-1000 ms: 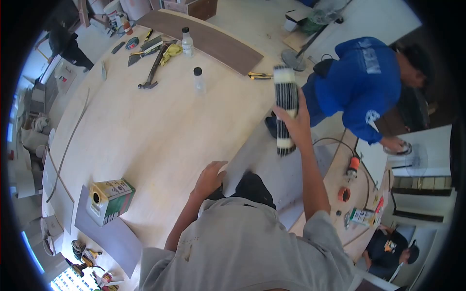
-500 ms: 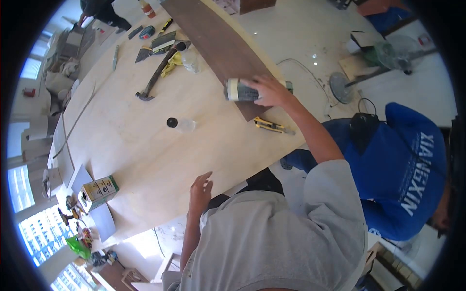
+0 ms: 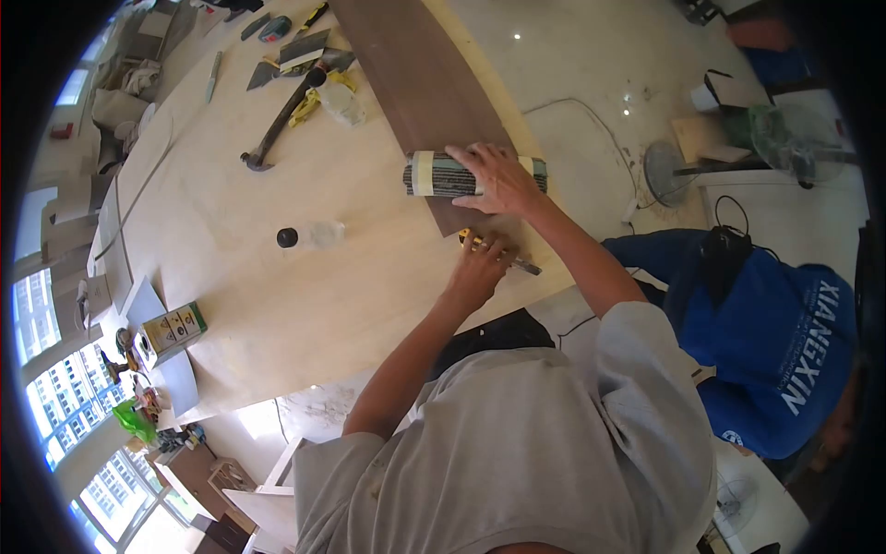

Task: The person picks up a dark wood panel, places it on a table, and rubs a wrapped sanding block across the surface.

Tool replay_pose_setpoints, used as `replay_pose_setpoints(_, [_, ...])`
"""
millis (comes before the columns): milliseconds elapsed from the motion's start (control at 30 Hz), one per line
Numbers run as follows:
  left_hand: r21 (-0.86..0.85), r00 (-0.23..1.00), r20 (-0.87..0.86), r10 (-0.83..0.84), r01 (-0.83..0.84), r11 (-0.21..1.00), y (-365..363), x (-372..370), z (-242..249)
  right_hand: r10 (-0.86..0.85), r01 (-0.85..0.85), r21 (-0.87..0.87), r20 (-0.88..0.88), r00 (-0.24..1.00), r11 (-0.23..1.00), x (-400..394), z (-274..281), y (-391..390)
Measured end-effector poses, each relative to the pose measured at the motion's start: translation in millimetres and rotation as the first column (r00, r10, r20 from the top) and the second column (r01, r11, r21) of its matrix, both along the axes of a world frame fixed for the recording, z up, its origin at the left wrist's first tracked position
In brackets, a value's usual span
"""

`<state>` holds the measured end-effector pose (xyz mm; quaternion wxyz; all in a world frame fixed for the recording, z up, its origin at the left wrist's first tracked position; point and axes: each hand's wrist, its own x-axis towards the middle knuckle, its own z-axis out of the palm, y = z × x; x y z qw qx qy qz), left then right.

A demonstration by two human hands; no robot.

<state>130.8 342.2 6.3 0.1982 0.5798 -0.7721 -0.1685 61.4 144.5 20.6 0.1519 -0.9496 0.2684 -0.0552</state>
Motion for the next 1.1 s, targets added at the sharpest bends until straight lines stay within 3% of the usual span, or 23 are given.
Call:
replay_pose_setpoints(133, [0.105,0.993,-0.038,0.111,-0.107,0.989,34.6,5.4,-22.6,-0.032,0.031,0.045,0.001,1.000,0.998,0.3,-5.5,-0.5])
replay_pose_setpoints(300, [0.049,0.935,-0.007,0.354,-0.353,0.934,106.9,53.7,-23.0,-0.056,0.055,0.018,0.050,0.997,0.998,0.2,-8.9,0.2])
replay_pose_setpoints(467, [0.009,0.829,-0.116,0.548,-0.550,0.835,133.1,95.7,33.1,-0.051,0.052,0.083,-0.005,0.999,0.995,3.8,-0.3,-0.3])
replay_pose_setpoints(567, [-0.044,0.809,-0.306,0.503,-0.540,0.841,85.5,97.9,48.3,0.112,-0.112,-0.003,0.027,0.993,0.994,-4.0,-2.5,6.5])
replay_pose_setpoints(633, [-0.118,0.795,-0.336,0.505,-0.568,0.815,38.6,96.0,41.8,0.196,-0.197,0.014,0.042,0.980,0.980,-8.0,-0.4,5.3])
replay_pose_setpoints(833, [-0.091,0.628,-0.199,0.752,-0.776,0.624,-74.9,86.0,-2.3,0.292,-0.293,0.003,-0.061,0.954,0.956,1.3,2.2,-13.7])
replay_pose_setpoints(933, [-0.093,0.604,-0.098,0.791,-0.797,0.597,-99.3,97.8,-14.7,0.315,-0.318,-0.029,-0.069,0.946,0.948,13.7,3.2,-34.9])
replay_pose_setpoints(1100, [-0.219,0.579,-0.117,0.807,-0.807,0.548,-123.8,123.4,-23.0,0.425,-0.425,-0.081,-0.018,0.905,0.901,51.3,-7.3,-83.3])
